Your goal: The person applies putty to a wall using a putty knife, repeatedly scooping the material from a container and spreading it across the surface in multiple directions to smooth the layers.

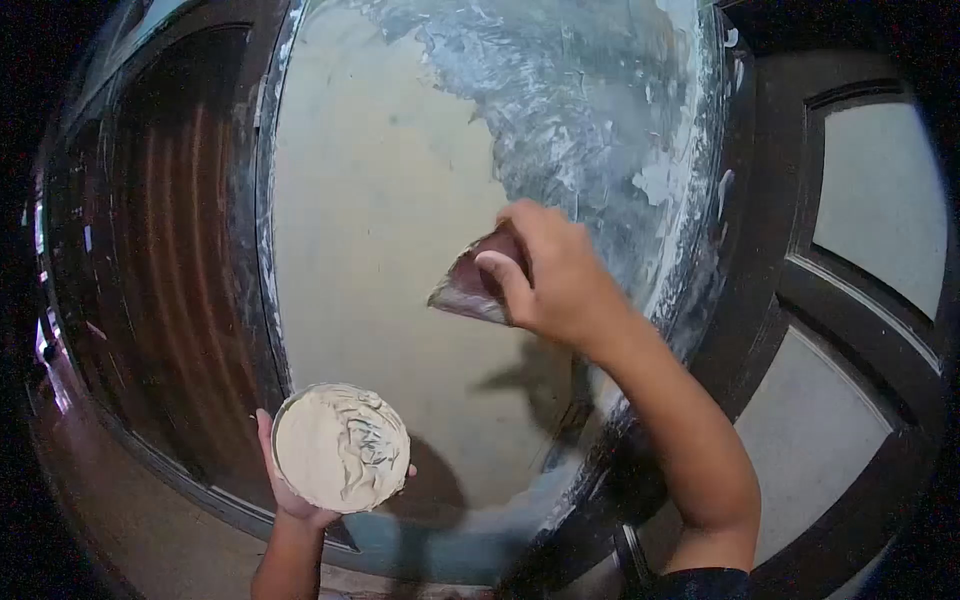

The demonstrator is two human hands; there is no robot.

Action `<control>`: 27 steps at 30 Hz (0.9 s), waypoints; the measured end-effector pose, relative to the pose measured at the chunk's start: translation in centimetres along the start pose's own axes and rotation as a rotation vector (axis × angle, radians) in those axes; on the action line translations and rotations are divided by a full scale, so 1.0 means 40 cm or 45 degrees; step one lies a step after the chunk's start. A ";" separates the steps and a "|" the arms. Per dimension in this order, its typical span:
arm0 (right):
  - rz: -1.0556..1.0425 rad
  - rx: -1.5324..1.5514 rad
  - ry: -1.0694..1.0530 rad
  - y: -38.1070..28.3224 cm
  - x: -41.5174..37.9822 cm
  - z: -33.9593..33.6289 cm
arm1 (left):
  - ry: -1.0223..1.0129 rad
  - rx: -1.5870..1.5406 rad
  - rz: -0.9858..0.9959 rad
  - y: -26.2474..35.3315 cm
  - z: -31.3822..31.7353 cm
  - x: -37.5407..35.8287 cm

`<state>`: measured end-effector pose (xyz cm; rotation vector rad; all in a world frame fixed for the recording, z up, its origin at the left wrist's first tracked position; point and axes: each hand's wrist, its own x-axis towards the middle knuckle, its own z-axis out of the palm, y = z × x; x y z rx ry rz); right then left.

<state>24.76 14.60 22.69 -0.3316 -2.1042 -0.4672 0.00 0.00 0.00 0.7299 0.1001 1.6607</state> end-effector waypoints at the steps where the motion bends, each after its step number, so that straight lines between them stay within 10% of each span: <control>1: 0.110 0.038 0.076 0.017 0.020 -0.012 | -0.022 0.002 0.013 0.001 -0.004 0.000; 27: 0.211 -0.167 0.605 0.339 0.378 -0.071 | 0.173 0.084 0.436 -0.053 0.074 0.023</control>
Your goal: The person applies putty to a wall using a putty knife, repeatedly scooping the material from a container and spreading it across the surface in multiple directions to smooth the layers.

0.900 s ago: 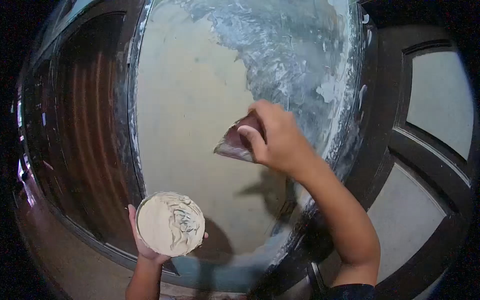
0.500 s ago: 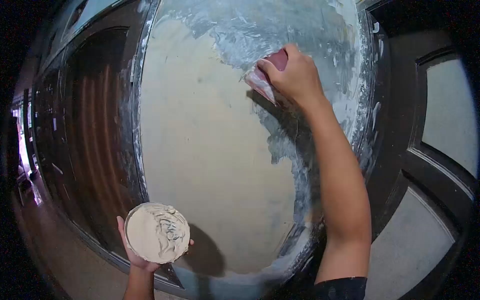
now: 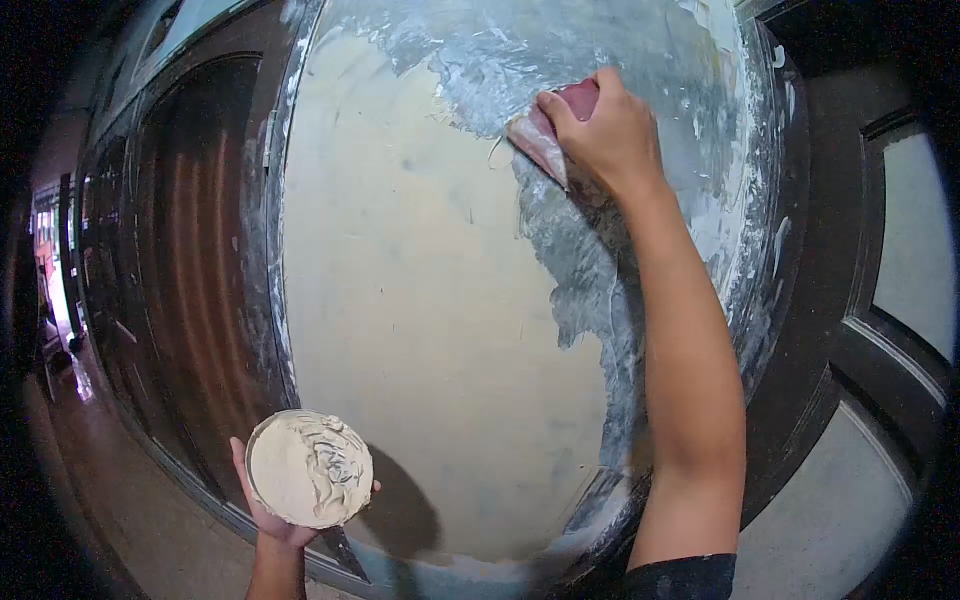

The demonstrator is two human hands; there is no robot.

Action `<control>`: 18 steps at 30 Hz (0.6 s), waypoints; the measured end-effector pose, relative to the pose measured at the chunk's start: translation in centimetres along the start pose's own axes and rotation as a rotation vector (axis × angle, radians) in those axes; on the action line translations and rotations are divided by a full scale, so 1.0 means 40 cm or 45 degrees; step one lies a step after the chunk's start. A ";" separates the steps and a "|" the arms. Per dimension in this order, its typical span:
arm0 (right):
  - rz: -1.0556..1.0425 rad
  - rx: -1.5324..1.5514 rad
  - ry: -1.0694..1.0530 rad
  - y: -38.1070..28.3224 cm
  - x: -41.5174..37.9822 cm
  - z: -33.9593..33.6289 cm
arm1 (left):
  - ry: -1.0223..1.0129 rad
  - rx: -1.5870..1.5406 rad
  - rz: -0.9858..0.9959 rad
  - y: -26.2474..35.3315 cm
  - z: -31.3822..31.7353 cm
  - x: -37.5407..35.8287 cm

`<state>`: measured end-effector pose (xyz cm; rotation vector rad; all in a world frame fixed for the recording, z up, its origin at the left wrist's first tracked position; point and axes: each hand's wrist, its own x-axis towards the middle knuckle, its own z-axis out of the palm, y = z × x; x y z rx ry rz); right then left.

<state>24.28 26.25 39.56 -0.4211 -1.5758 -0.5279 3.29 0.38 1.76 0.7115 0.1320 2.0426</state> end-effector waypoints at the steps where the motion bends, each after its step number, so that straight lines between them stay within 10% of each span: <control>1: -0.102 0.000 -0.011 0.002 -0.009 0.009 | -0.016 0.045 -0.005 0.003 -0.004 -0.001; 18: 0.022 -0.026 0.054 -0.008 0.007 0.027 | 0.166 0.094 0.004 0.036 -0.015 0.008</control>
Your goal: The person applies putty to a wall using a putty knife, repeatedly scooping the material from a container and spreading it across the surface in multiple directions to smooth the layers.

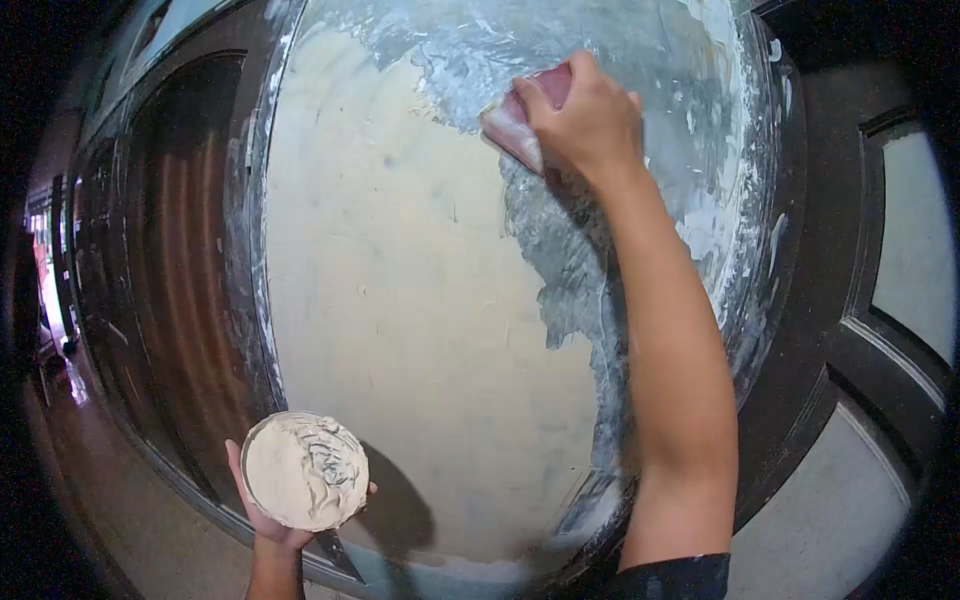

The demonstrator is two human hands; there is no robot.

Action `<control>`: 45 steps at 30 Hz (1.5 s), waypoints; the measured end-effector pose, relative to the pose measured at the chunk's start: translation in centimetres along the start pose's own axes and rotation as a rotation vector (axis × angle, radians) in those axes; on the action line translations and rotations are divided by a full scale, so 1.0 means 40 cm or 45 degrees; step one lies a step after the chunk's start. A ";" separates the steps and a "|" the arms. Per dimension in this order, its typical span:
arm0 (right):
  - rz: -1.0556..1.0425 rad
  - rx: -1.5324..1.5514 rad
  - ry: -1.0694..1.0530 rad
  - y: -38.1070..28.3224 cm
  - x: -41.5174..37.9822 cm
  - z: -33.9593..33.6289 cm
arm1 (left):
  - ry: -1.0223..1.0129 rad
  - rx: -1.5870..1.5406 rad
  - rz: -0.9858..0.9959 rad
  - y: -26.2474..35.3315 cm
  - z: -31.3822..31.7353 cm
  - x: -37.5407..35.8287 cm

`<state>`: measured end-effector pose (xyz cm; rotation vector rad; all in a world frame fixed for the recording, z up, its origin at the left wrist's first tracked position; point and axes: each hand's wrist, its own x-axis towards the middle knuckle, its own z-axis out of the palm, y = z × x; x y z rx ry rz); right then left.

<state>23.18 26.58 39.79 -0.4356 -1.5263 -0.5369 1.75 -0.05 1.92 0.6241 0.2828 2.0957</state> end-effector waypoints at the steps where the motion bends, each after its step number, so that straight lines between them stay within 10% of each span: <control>1: -0.140 -0.049 -0.052 -0.010 -0.024 0.008 | -0.055 0.018 -0.012 0.001 0.016 -0.001; 8: 0.000 -0.151 0.146 0.000 -0.030 0.021 | -0.147 0.059 0.007 -0.006 0.022 0.006; 12: -0.360 -0.202 -0.034 -0.028 -0.093 0.022 | -0.069 -0.062 0.015 -0.006 0.029 0.005; 18: 0.014 -0.174 0.174 0.050 -0.043 -0.020 | -0.176 0.050 -0.017 -0.007 0.004 0.008; 22: -0.407 -0.181 -0.086 0.032 -0.107 -0.016 | -0.139 0.066 0.054 -0.012 -0.011 0.018; 26: -0.045 -0.195 0.174 0.073 -0.045 -0.029 | -0.166 0.067 0.014 -0.008 -0.001 0.018; 32: -0.423 -0.231 -0.029 0.048 -0.127 -0.016 | -0.109 0.025 0.011 -0.007 0.009 0.019; 36: -0.064 -0.147 0.173 0.071 -0.062 -0.025 | -0.103 0.003 0.002 -0.009 0.023 0.012; 40: -0.585 -0.174 0.000 0.023 -0.150 0.002 | -0.098 0.072 0.069 -0.021 0.024 0.013; 45: -0.095 -0.152 0.183 0.045 -0.043 -0.008 | -0.149 -0.004 0.043 -0.029 0.001 0.010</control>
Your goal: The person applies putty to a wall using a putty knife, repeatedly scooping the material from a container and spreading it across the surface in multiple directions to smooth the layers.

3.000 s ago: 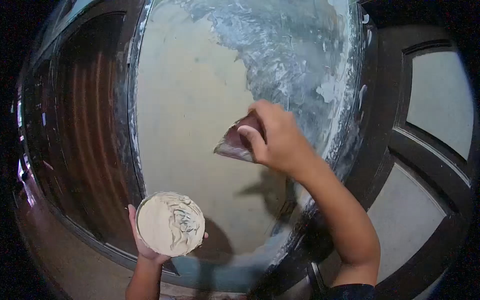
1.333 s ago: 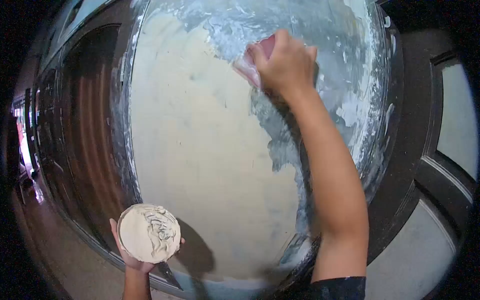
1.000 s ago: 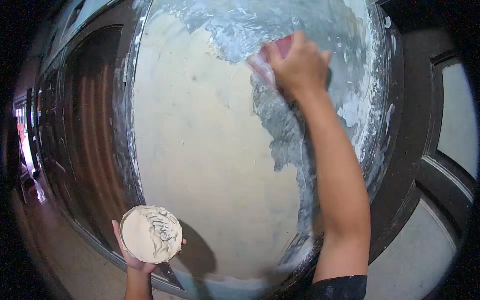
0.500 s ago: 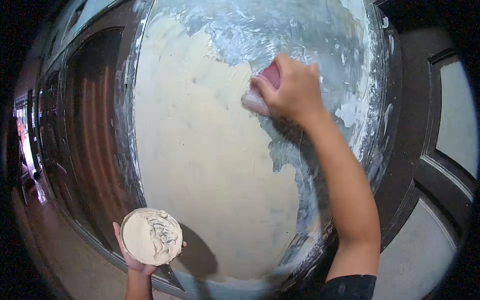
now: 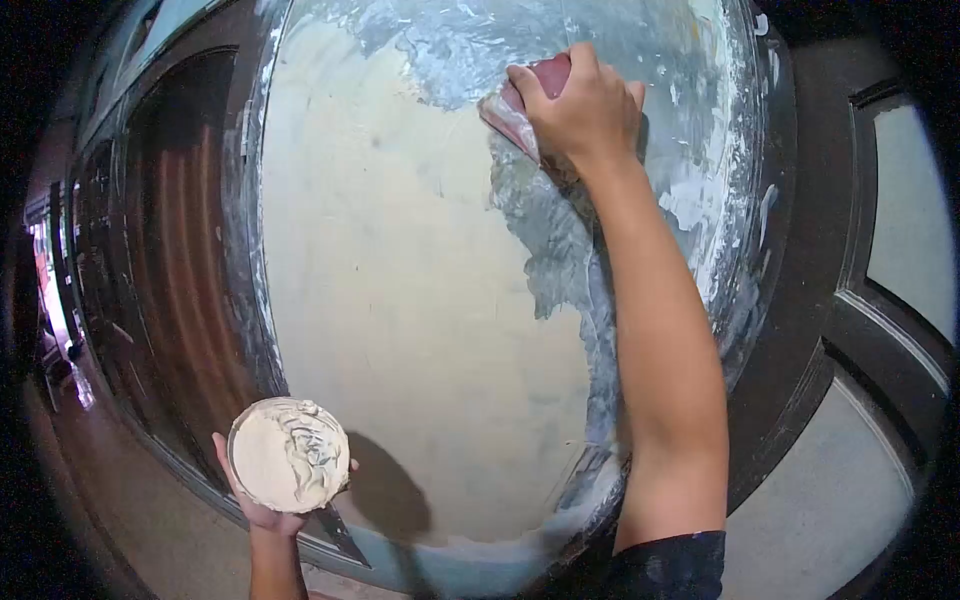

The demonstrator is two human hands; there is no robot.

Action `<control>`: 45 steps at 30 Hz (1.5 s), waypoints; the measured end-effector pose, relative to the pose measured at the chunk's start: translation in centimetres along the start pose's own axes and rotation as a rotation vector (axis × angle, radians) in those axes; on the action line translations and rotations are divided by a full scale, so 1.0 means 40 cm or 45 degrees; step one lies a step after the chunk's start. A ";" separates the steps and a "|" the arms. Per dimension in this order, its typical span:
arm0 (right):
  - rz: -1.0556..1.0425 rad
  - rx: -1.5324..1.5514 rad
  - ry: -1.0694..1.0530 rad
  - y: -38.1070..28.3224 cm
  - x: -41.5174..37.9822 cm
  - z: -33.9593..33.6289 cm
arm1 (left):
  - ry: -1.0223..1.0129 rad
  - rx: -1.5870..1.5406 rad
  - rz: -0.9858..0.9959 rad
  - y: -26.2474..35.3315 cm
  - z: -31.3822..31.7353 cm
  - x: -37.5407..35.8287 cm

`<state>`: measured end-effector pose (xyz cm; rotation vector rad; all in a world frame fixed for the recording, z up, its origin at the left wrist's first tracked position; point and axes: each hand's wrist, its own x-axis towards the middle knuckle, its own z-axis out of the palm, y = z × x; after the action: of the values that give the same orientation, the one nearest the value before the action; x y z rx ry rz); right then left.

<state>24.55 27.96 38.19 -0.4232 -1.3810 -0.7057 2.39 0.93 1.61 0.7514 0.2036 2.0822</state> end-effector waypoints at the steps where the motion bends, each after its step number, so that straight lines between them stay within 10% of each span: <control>1: -0.002 0.003 0.009 -0.007 -0.010 0.006 | -0.006 0.002 0.007 -0.001 0.002 0.003; 4: -0.565 0.075 -0.183 -0.056 -0.098 0.008 | 0.090 -0.097 0.050 -0.008 0.014 0.000; 11: -0.211 0.132 0.020 -0.016 -0.037 0.010 | -0.073 0.054 0.080 -0.015 -0.012 -0.001; 15: -0.573 0.066 -0.189 -0.059 -0.113 0.015 | 0.040 -0.113 0.061 -0.021 0.007 -0.004; 18: -0.023 -0.132 -0.019 -0.004 -0.021 0.024 | -0.062 0.045 0.069 -0.014 0.005 -0.012; 23: 0.117 -0.003 0.125 0.024 -0.029 -0.015 | -0.158 0.126 0.061 -0.011 -0.025 -0.009; 31: -0.637 0.396 0.128 -0.136 -0.119 -0.162 | -0.177 -0.048 -0.081 0.003 0.040 -0.012; 36: -0.995 0.501 -0.485 -0.307 -0.251 -0.280 | -0.254 -0.072 -0.200 0.021 0.075 0.016; 45: -1.177 0.346 -0.795 -0.366 -0.401 -0.407 | -0.289 -0.092 -0.301 0.030 0.109 0.003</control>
<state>26.17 9.94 17.96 0.2862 -2.2656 -1.1588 4.04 -0.25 5.65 0.8690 0.0854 1.7576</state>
